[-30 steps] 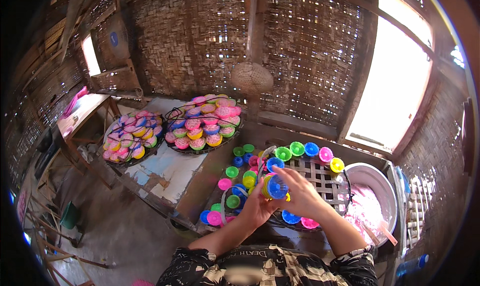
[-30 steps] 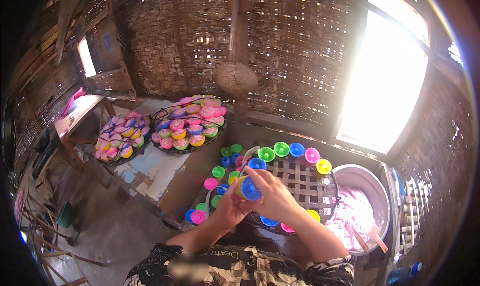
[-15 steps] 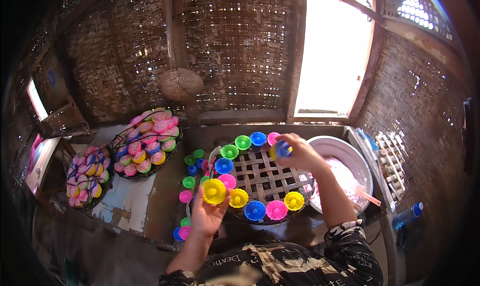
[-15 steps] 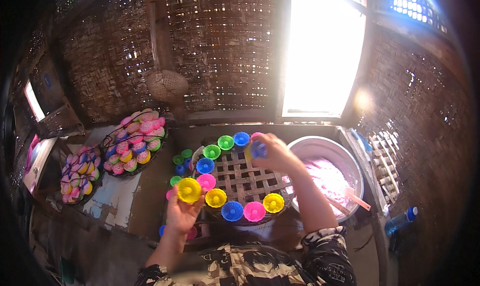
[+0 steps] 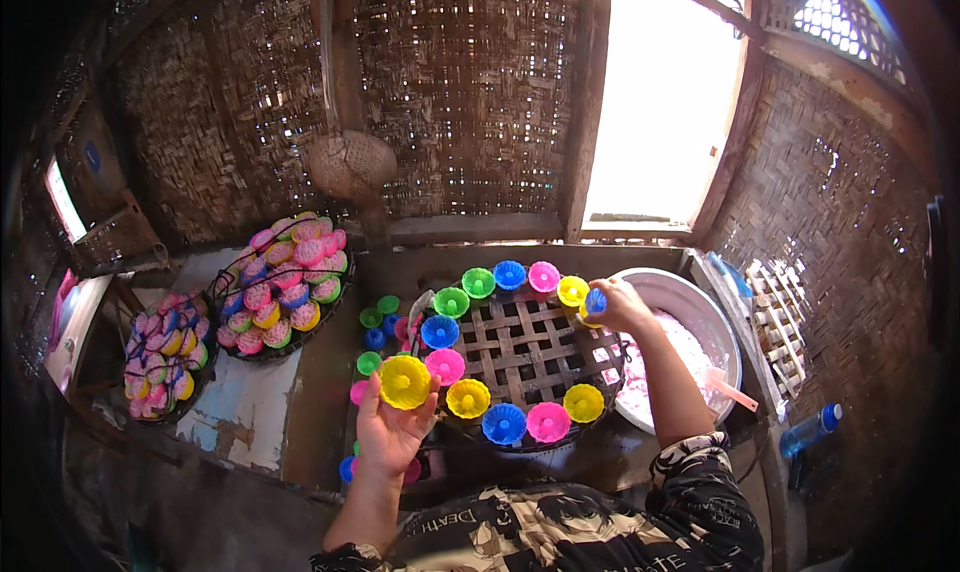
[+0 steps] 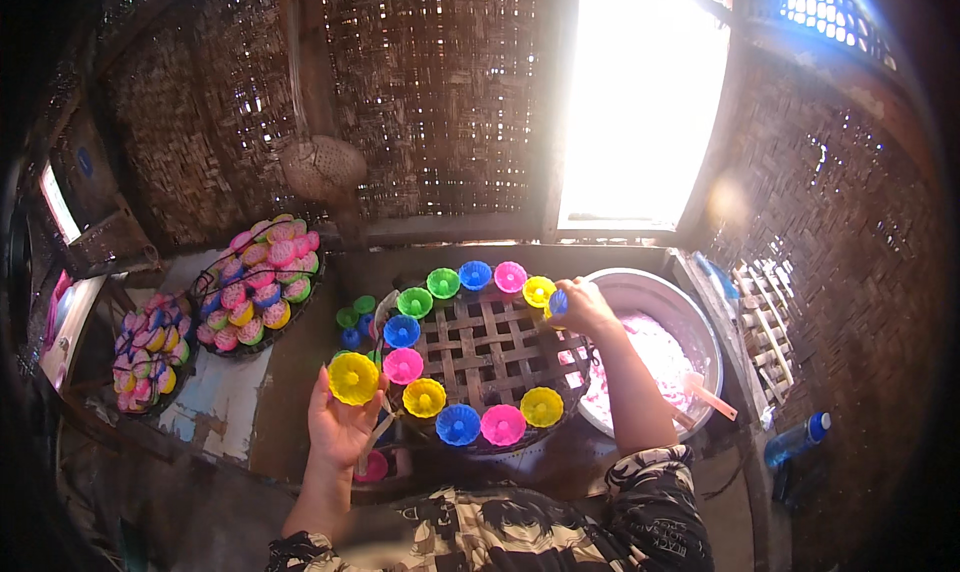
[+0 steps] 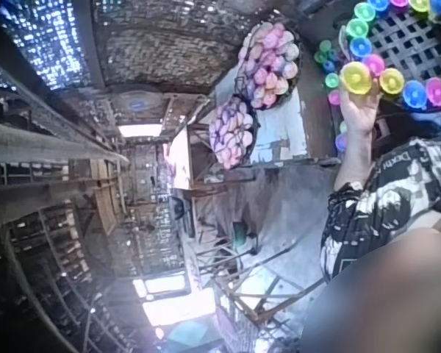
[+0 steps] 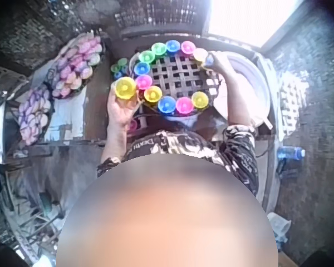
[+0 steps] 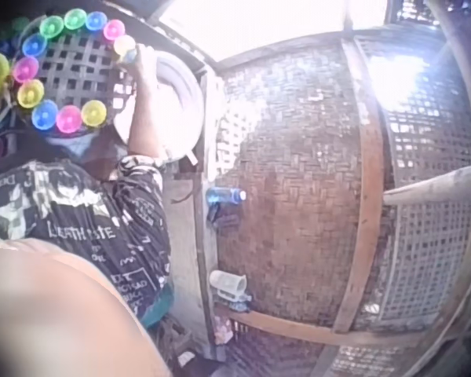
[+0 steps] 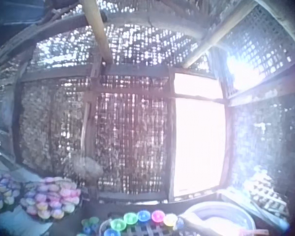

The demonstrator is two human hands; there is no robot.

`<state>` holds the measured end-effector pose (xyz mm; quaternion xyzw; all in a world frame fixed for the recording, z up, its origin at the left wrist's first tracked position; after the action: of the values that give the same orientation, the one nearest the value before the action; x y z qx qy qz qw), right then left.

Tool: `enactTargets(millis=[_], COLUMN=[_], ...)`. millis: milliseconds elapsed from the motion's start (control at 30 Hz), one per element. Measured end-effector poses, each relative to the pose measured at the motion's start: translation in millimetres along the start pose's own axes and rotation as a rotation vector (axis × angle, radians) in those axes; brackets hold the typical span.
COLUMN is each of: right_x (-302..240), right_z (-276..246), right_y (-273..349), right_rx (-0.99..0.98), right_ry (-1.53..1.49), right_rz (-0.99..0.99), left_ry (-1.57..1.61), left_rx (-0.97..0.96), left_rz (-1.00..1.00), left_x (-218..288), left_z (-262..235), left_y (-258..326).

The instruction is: The person removes pink fluffy items from colorful plastic molds and places the molds into a green basin. They then arrange the empty molds into a circular woven tray. Finally, they use a wooden tool to scoop pink paste from a bucket and fill the molds in the tray.

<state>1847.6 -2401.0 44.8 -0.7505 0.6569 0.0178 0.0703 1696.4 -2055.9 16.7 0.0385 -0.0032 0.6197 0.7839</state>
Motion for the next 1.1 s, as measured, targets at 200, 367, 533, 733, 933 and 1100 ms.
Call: enactTargets(millis=[200, 367, 533, 733, 933, 1100], right_x=[2.5, -6.7, -19.7, -124.3, -139.5, -76.3], right_z=[-14.7, 8.7, -12.8, -61.7, -80.3, -70.6], right_y=[49.9, 69.1, 73.3, 97.4, 105.0, 116.9], right_rx=[-0.074, -0.155, -0.057, 0.033, 0.030, -0.017], right_ry=[-0.029, -0.005, 0.032, -0.470, -0.475, -0.392], right_rz=[-0.045, 0.041, 0.096, -0.425, -0.376, -0.227], left_ry=[0.042, 0.116, -0.049, -0.286, -0.314, -0.347], left_rx=[-0.028, -0.024, 0.004, -0.061, -0.132, 0.012], left_rz=[0.049, -0.035, -0.082, -0.210, -0.311, -0.414], left_x=[16.1, 2.1, -14.7, -80.6, -134.1, -142.6], left_z=[-0.5, -1.2, 4.3, 25.5, 37.1, 13.0], left_y=[5.8, -3.2, -6.7, -40.5, -64.0, -57.5])
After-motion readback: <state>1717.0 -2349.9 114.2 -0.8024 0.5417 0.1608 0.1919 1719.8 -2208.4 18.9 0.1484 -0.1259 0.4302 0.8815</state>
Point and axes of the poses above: each hand's wrist, its own y-axis away from the middle knuckle, its own z-axis out of the palm, x = y × z, the point moved 8 cm from there along -y, towards the middle knuckle, and after that the axes turned 11 degrees about y, right-handed, at the moved point
